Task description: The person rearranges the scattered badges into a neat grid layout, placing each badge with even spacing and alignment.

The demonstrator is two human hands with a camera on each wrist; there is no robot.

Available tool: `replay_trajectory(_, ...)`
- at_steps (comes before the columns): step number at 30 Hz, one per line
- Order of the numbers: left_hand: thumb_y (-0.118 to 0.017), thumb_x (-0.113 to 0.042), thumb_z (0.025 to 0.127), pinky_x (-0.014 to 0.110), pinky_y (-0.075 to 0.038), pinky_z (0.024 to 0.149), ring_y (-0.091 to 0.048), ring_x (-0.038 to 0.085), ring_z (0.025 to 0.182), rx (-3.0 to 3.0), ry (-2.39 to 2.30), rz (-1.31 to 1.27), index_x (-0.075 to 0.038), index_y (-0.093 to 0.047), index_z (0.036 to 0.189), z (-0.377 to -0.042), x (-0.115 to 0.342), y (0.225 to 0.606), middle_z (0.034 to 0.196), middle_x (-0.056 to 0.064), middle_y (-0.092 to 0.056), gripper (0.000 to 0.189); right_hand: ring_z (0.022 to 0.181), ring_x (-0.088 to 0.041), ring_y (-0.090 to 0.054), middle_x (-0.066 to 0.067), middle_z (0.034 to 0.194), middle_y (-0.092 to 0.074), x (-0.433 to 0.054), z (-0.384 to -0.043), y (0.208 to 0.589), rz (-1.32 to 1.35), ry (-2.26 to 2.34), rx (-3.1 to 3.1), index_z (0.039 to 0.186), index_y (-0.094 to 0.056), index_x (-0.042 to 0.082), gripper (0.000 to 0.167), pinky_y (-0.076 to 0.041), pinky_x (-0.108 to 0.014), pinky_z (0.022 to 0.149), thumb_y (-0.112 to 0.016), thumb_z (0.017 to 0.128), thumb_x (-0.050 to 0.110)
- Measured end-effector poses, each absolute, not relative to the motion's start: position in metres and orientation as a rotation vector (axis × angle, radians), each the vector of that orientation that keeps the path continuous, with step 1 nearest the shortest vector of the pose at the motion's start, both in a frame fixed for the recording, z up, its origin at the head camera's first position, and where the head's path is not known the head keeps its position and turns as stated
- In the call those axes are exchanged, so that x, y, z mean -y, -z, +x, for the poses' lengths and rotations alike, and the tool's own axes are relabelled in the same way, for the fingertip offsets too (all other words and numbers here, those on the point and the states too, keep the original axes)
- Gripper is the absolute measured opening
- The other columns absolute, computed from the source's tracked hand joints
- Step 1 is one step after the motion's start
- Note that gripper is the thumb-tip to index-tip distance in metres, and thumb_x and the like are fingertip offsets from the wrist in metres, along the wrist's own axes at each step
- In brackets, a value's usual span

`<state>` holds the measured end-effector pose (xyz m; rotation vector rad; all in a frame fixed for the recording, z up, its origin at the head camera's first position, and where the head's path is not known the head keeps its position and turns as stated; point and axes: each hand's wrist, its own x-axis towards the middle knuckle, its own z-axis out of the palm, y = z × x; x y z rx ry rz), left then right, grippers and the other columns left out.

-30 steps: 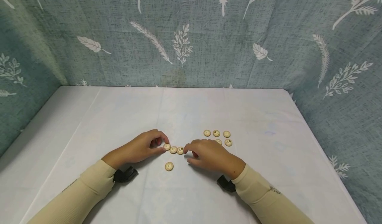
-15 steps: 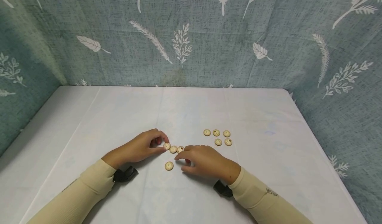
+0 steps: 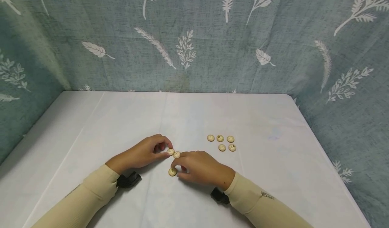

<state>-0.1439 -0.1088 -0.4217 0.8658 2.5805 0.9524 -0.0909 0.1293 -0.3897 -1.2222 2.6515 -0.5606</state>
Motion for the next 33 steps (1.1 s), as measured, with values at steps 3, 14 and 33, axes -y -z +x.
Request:
replay_trajectory(3, -0.074, -0.027, 0.092, 0.023, -0.044, 0.072, -0.048, 0.01, 0.079, -2.563, -0.953, 0.875, -0.023, -0.065, 0.11, -0.1442, 0.1075, 0.4215, 0.09, -0.006, -0.053, 0.02, 0.078, -0.001, -0.058, 0.008, 0.097, -0.067, -0.1271, -0.091, 0.3909, -1.216, 0.544, -2.648, 0.11, -0.073, 0.024, 0.019, -0.047, -0.02, 0.068, -0.072, 0.092, 0.022)
replay_trajectory(14, -0.074, -0.027, 0.092, 0.023, -0.044, 0.071, -0.048, 0.009, 0.078, -2.585, -0.927, 0.89, -0.022, -0.065, 0.108, -0.146, 0.1024, 0.4202, 0.088, -0.006, -0.053, 0.02, 0.074, 0.001, -0.055, 0.009, 0.09, -0.062, -0.1305, -0.0907, 0.3919, -1.24, 0.509, -2.616, 0.117, -0.071, 0.025, 0.025, -0.047, -0.02, 0.068, -0.071, 0.092, 0.022)
replay_trajectory(33, -0.075, -0.026, 0.091, 0.023, -0.044, 0.071, -0.048, 0.009, 0.079, -2.585, -0.94, 0.866, -0.02, -0.065, 0.109, -0.1443, 0.109, 0.4198, 0.09, -0.005, -0.055, 0.021, 0.072, 0.002, -0.05, 0.008, 0.09, -0.056, -0.1225, -0.0923, 0.3967, -1.228, 0.408, -2.605, 0.123, -0.071, 0.024, 0.031, -0.043, -0.019, 0.063, -0.072, 0.092, 0.025)
